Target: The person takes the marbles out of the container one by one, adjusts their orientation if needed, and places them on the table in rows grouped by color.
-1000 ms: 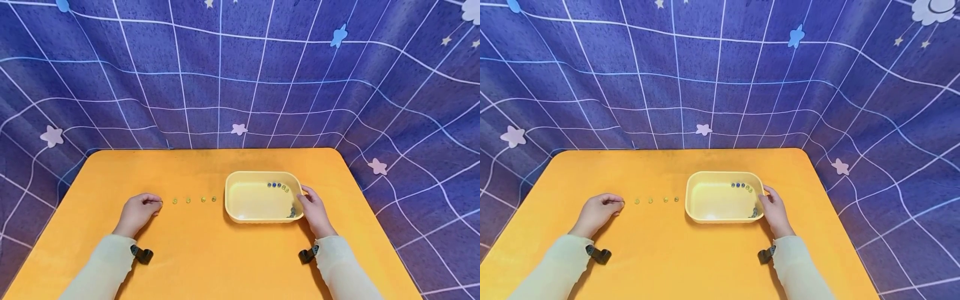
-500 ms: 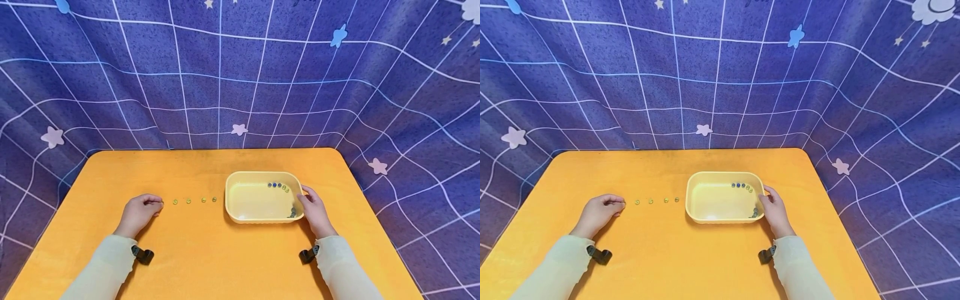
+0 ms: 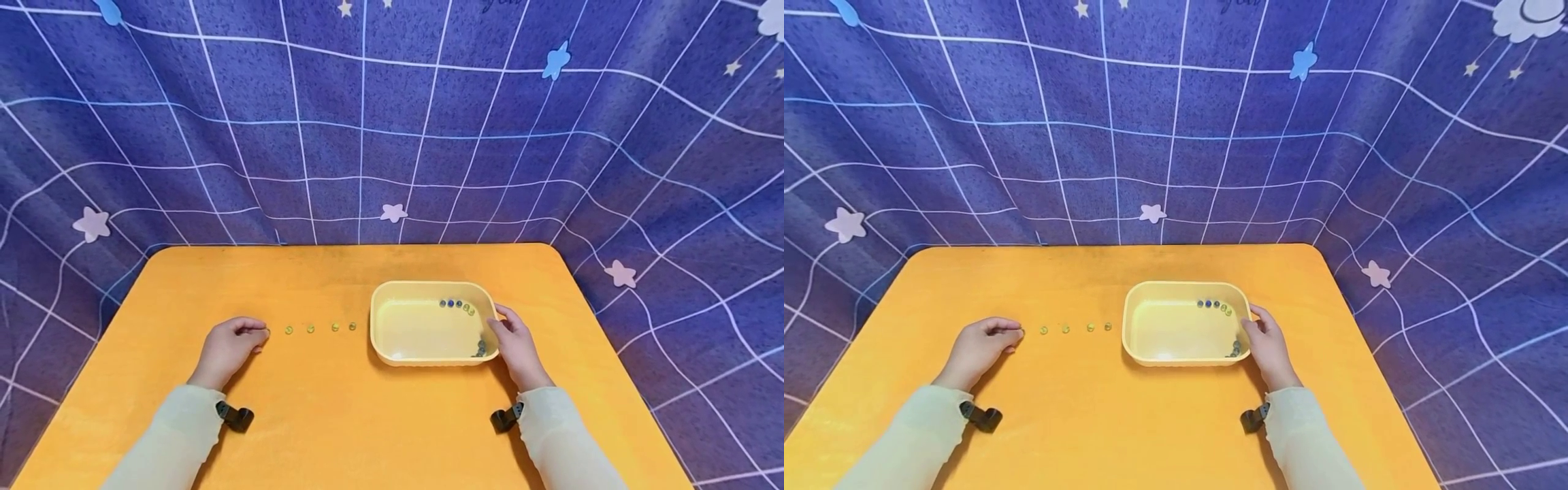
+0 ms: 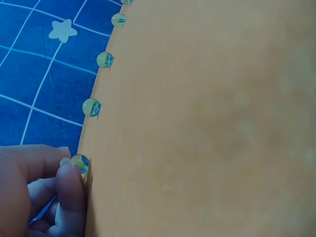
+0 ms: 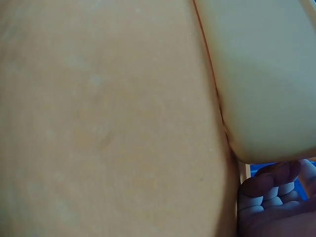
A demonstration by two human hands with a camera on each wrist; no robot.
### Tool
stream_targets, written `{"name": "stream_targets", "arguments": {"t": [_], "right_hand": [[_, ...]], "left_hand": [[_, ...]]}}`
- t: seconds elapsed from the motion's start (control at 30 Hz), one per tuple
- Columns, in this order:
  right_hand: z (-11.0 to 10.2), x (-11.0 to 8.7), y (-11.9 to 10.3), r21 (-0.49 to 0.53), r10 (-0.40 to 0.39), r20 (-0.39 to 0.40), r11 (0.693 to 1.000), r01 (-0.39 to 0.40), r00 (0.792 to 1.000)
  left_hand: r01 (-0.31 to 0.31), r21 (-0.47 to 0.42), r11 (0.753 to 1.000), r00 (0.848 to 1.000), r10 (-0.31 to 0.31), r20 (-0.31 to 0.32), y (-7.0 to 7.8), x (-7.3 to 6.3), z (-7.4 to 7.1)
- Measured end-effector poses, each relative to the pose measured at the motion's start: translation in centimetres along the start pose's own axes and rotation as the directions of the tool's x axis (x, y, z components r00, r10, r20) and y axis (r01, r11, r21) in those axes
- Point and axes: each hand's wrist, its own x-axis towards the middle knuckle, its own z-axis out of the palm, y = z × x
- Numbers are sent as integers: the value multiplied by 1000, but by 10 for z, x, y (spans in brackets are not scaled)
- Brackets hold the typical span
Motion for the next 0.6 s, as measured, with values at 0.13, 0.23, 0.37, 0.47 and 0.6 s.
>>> {"name": "stream_targets", "arguments": {"t": [0.13,0.23,0.37,0.47,0.6], "right_hand": [[0,0,0,7,-6,4,1000,6,1000],[-1,0,1,4,-5,4,1000,5,1000],[-1,-2,2,-1,1,5,1000,-1,1000],[-1,-2,2,8,-1,9,1000,1,1000],[-1,-8,-12,14,22,29,1000,-22,999]], "left_hand": [[-9,-64,998,1000,9,1,-1,0,-1],[-11,-102,995,1000,12,10,1,-1,-2],[-5,-112,994,1000,6,9,5,-3,-2],[-24,-126,992,1000,24,3,13,-5,0],[-71,-155,985,997,76,22,32,-12,9]]}}
